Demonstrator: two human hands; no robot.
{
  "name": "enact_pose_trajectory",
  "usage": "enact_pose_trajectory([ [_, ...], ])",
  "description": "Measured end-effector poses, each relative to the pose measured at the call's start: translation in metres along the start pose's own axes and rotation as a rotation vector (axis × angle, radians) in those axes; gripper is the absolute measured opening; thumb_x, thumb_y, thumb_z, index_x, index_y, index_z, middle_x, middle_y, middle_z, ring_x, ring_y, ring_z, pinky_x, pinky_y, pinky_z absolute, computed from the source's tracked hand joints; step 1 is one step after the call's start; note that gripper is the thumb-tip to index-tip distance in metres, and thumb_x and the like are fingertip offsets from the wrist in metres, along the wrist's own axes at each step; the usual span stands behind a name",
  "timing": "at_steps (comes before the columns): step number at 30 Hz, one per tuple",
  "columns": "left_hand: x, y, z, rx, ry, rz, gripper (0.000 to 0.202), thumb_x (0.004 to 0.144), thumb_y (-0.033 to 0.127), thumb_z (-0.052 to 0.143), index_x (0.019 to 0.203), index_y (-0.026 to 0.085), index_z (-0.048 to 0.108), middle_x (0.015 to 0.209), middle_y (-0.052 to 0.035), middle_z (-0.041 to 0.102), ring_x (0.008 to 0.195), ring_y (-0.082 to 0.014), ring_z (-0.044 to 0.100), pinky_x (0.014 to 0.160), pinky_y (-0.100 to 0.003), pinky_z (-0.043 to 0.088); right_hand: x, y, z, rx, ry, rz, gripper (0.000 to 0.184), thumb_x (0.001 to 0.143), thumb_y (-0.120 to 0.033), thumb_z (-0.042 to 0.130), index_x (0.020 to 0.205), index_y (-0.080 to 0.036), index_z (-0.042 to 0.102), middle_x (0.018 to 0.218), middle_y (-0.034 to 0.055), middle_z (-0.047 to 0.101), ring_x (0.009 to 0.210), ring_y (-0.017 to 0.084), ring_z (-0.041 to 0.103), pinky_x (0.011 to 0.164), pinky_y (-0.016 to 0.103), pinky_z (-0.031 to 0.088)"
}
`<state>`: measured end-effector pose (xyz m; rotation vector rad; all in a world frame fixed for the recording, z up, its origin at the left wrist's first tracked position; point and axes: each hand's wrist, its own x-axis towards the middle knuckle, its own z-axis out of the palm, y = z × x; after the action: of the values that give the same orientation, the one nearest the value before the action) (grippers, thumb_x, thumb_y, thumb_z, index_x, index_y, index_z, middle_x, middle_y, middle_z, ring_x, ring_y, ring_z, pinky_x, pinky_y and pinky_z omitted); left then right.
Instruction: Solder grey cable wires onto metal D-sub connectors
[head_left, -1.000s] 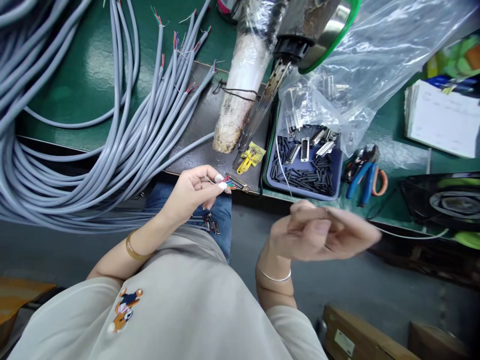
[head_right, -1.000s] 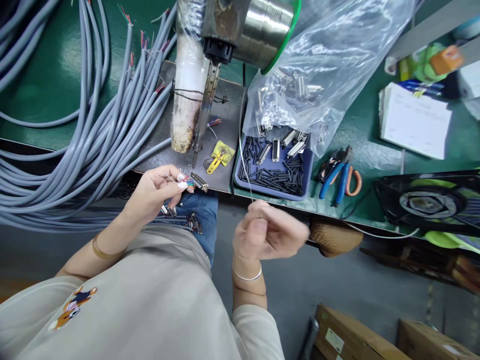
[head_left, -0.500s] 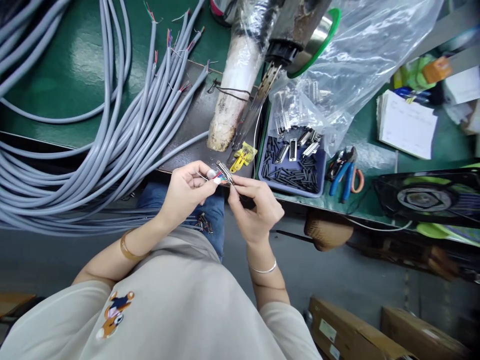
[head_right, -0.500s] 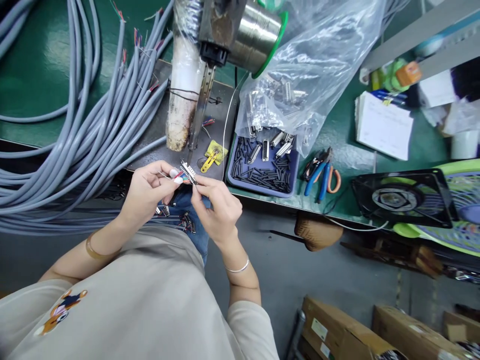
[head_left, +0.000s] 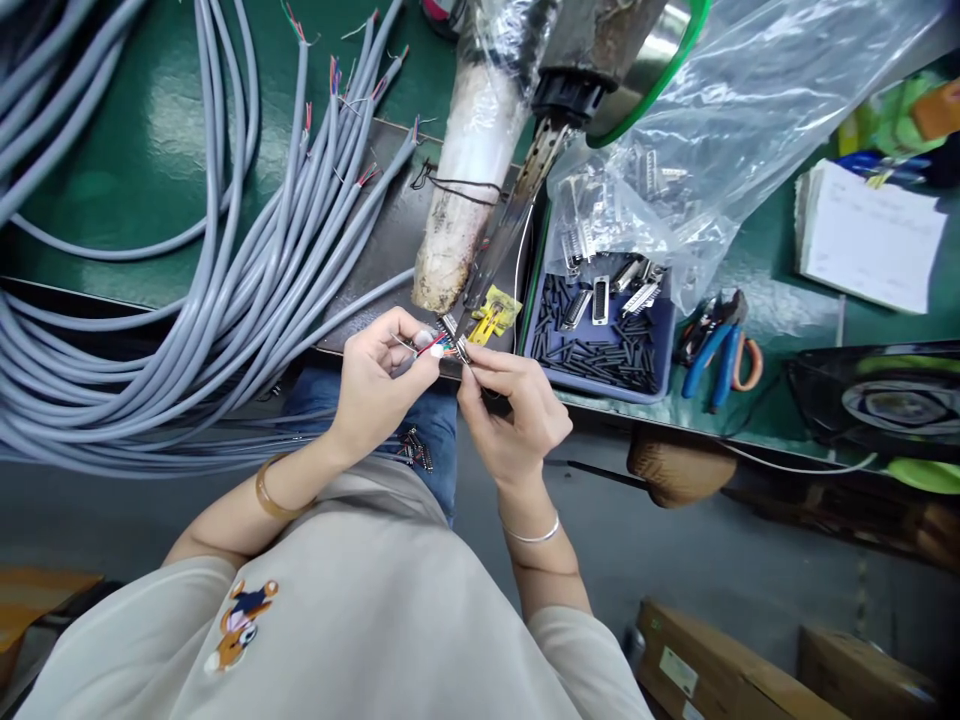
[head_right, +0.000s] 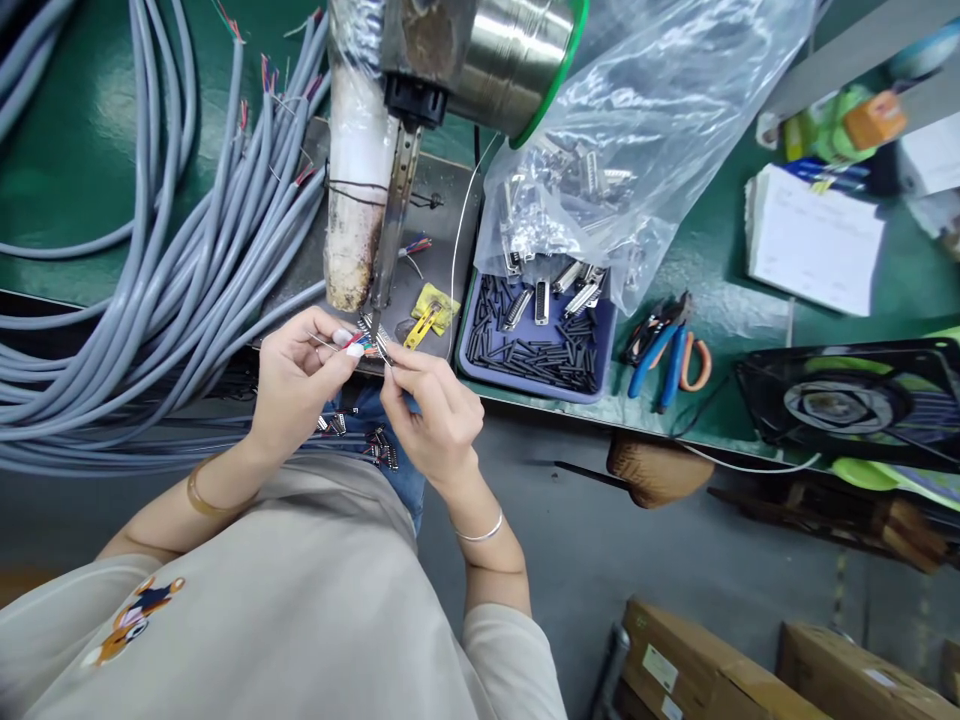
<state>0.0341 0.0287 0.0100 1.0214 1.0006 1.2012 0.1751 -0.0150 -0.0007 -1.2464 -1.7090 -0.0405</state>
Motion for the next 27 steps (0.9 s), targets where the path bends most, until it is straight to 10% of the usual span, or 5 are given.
enact_pose_trajectory([
  [27,-0.0019,0.0065,-0.0005,0.073,-0.003,-0.048,0.017,0.072,0.018,0.076,0.071,0.017,0.059,0.073,0.0013,0.063,0.063,-0.0071,0.055,0.057,-0.018,0.046,-0.0020,-0.0013,-0.0039,-0.175,-0.011,-0.163,0.017,0.087,-0.008,0.072,0.093,-0.021,0.063,0.099,0.0058,0.082,0.084,0.015,0.079,0.071,0.022,0.064],
])
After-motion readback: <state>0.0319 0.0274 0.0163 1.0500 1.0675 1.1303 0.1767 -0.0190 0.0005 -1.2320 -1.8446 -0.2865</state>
